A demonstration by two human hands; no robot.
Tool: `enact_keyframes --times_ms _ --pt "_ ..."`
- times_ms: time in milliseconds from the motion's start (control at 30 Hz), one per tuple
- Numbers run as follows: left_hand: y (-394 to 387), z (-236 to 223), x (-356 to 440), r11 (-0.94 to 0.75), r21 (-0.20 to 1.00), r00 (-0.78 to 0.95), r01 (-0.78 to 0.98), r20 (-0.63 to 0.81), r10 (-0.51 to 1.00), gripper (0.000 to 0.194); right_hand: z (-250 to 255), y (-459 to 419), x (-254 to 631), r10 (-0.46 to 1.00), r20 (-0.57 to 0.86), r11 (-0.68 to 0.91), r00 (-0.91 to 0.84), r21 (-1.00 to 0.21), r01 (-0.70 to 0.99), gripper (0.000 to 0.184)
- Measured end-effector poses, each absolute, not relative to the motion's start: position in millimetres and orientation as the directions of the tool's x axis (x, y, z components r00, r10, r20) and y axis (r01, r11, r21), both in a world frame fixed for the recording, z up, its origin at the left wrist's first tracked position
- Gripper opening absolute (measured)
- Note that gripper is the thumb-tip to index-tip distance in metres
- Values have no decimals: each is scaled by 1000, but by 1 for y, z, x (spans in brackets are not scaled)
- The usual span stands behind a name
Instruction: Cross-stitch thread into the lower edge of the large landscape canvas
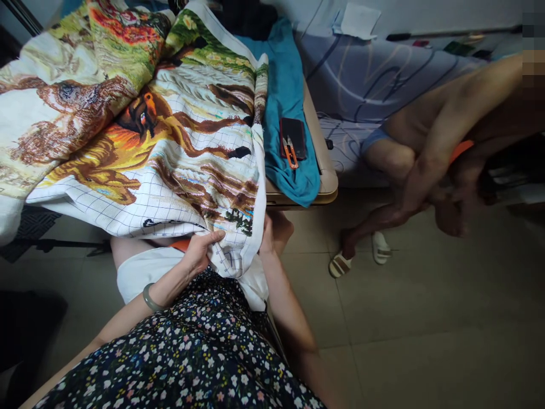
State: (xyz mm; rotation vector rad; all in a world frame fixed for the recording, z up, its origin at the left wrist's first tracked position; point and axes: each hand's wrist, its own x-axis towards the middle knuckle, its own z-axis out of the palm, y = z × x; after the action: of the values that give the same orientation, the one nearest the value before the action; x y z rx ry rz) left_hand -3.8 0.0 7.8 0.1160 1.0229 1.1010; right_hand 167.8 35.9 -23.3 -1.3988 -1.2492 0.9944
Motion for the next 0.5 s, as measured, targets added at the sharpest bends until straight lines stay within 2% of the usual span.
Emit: enact_keyframes --times_ms 100,133,167,200,267,300,333,400,467,500 --pt "0 7 -3 489 549 60 -677 -622 781 46 0 30 171 858 250 121 449 -947 297 33" --pt "0 6 -3 492 551 63 -674 -620 782 44 9 26 171 809 354 176 470 -908 380 29" --pt "0 6 -3 494 552 70 -671 -617 784 43 16 23 170 806 446 239 390 -847 476 23" --pt "0 6 -3 496 552 79 -670 -612 787 43 23 19 167 834 503 312 227 -769 557 18" --pt "0 7 -3 498 551 90 -670 -606 791 41 29 14 158 867 475 460 -153 -643 612 11" --pt "0 7 -3 496 553 86 -669 -606 791 40 30 12 152 859 437 503 -266 -624 599 11" --pt "1 8 -3 494 558 78 -667 -607 791 38 29 11 146 859 411 510 -305 -642 572 12" --pt "1 8 -5 492 569 69 -659 -605 793 36 30 10 137 910 363 414 -199 -791 451 17" --pt "1 8 -6 492 574 73 -654 -600 796 38 35 11 134 969 245 243 -13 -950 195 24" --pt "1 7 -6 495 572 77 -654 -600 796 40 40 11 134 982 177 174 61 -983 51 27"
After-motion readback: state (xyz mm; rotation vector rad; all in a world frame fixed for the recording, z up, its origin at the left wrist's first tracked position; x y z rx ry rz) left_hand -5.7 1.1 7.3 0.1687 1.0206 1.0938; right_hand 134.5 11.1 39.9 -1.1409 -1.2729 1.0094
